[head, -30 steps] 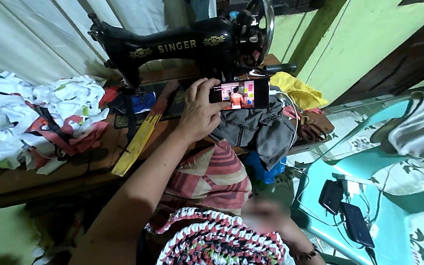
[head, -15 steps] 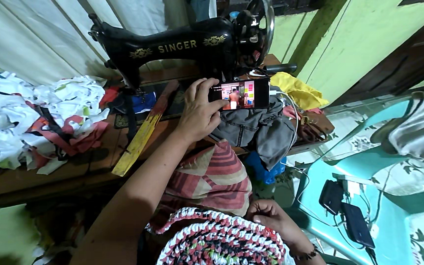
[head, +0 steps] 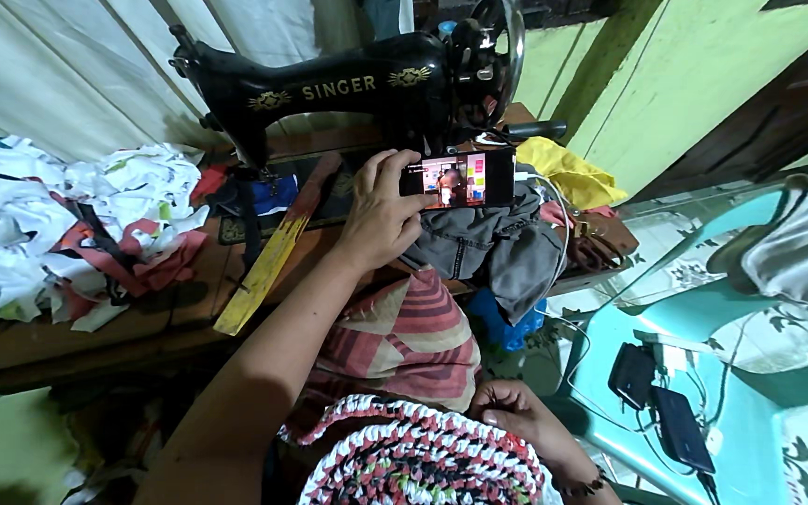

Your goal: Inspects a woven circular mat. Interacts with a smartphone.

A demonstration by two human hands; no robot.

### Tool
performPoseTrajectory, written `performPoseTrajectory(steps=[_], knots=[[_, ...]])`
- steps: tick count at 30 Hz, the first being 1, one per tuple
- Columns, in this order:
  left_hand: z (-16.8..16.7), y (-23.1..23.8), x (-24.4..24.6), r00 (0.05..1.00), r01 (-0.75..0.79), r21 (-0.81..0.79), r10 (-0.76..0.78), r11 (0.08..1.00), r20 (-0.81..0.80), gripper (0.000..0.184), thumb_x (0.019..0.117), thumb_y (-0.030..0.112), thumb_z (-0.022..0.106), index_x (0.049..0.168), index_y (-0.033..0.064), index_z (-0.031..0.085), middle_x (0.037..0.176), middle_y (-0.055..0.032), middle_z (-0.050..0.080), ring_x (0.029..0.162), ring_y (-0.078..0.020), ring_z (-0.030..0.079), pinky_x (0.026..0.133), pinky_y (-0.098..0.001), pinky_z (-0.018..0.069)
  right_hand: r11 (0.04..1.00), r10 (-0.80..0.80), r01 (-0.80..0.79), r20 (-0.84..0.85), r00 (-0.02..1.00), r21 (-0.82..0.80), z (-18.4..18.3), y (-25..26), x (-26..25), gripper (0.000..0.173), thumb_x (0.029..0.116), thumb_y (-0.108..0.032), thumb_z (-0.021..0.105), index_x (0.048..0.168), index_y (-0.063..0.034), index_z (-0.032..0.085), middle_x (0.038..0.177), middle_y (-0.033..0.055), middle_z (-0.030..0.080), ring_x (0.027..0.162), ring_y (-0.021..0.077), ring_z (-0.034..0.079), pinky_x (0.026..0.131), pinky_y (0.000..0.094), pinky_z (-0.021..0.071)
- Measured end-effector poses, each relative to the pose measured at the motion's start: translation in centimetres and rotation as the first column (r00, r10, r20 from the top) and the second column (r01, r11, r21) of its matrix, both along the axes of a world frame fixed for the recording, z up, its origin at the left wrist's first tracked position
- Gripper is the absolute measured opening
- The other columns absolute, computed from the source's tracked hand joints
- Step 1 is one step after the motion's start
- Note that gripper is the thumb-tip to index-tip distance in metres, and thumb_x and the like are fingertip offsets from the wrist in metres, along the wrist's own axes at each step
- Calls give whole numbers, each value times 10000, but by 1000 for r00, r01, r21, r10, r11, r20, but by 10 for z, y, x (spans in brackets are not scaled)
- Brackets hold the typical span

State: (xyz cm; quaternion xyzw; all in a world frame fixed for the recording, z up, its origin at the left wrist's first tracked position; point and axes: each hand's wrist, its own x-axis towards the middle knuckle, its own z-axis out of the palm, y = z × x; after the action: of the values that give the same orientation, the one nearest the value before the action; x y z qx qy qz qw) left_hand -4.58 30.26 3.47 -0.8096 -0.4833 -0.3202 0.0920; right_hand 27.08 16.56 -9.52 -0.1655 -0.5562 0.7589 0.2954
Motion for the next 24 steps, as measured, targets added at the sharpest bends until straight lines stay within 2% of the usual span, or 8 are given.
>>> performPoseTrajectory(steps=[24], knots=[[0, -1, 0, 1000, 19, -8, -19, 1000, 6, 374, 951, 206, 477, 1151, 278, 785, 1537, -182, 446, 1483, -436, 277, 1174, -642, 223, 1000, -10, 10, 9, 1000, 1, 1, -1, 0, 165, 980, -261, 677, 1013, -116, 748, 866, -58, 727, 767, -21, 647, 702, 163, 534]])
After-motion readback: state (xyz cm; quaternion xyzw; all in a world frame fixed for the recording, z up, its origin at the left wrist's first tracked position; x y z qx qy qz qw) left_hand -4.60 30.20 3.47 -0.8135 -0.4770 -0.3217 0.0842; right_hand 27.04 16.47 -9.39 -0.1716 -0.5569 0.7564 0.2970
